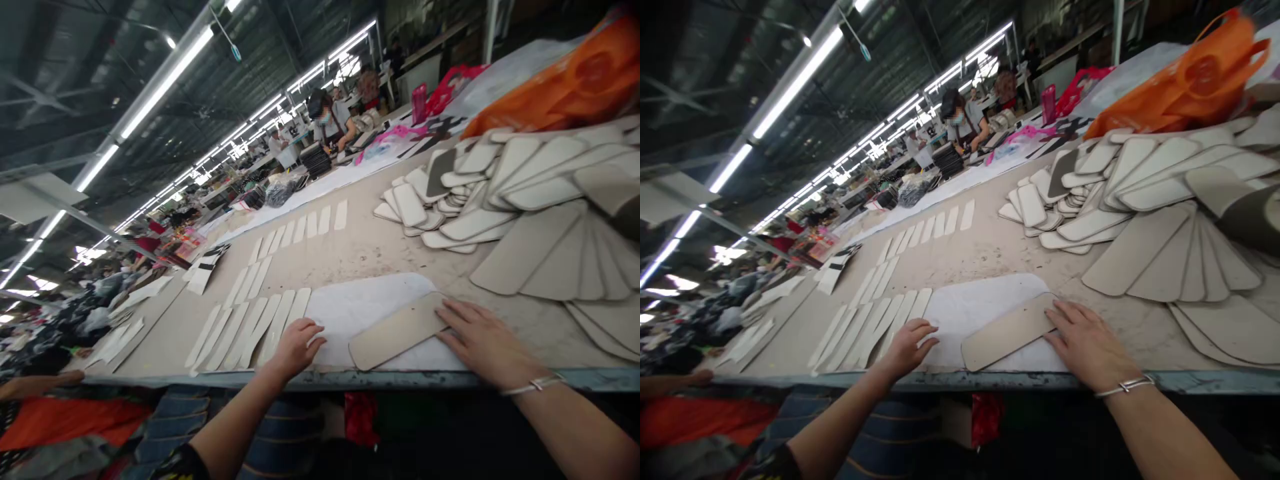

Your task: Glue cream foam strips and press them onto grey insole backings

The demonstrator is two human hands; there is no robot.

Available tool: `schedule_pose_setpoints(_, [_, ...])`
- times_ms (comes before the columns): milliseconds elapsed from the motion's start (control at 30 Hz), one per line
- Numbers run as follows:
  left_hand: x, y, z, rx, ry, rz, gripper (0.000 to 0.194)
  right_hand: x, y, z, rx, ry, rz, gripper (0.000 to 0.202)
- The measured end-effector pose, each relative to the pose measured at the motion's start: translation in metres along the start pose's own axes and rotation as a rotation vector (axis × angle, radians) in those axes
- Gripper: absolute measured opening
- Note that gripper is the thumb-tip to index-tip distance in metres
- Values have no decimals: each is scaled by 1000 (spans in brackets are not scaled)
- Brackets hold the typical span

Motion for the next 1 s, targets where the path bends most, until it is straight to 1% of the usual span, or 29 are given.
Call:
schedule_pose_setpoints(67, [24, -15, 31, 37, 18, -122, 19, -2, 6, 3, 24, -5, 21, 46])
schedule_pose_setpoints(133, [43, -24, 59, 84, 39, -219, 19, -4, 10, 4, 31, -1, 26, 47])
schedule_pose_setpoints(200, [55, -27, 79, 110, 53, -287, 20, -6, 11, 3, 31, 9, 24, 47])
schedule_pose_setpoints(267, [60, -26, 91, 112, 59, -328, 19, -5, 10, 2, 28, 14, 22, 47])
schedule_pose_setpoints(333, [60, -22, 95, 109, 65, -354, 17, -3, 8, 2, 23, 10, 21, 46])
schedule_pose_setpoints(467, [54, -16, 92, 116, 89, -373, 15, -3, 4, 3, 34, 26, 3, 46])
schedule_pose_setpoints(600, [53, -19, 93, 115, 97, -335, 15, -3, 2, 3, 44, 44, -19, 45])
schedule_pose_setpoints(733, [54, -19, 99, 161, 105, -311, 18, -2, 1, 3, 37, 40, -20, 45])
schedule_pose_setpoints(867, [53, -21, 100, 125, 136, -339, 15, -2, -1, 3, 29, 43, 0, 44])
schedule_pose_setpoints(1000, [49, -19, 99, 106, 176, -366, 15, -3, -1, 3, 40, 48, -1, 42])
Point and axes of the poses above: each hand's wrist, its own z-axis away from the middle knuckle, its own y-axis out of the palm, x = y × z, the point moved 9 cm from there along -z, towards the middle knuckle, and after that the axes turned 4 degrees about -x, right-handed, at the moved point
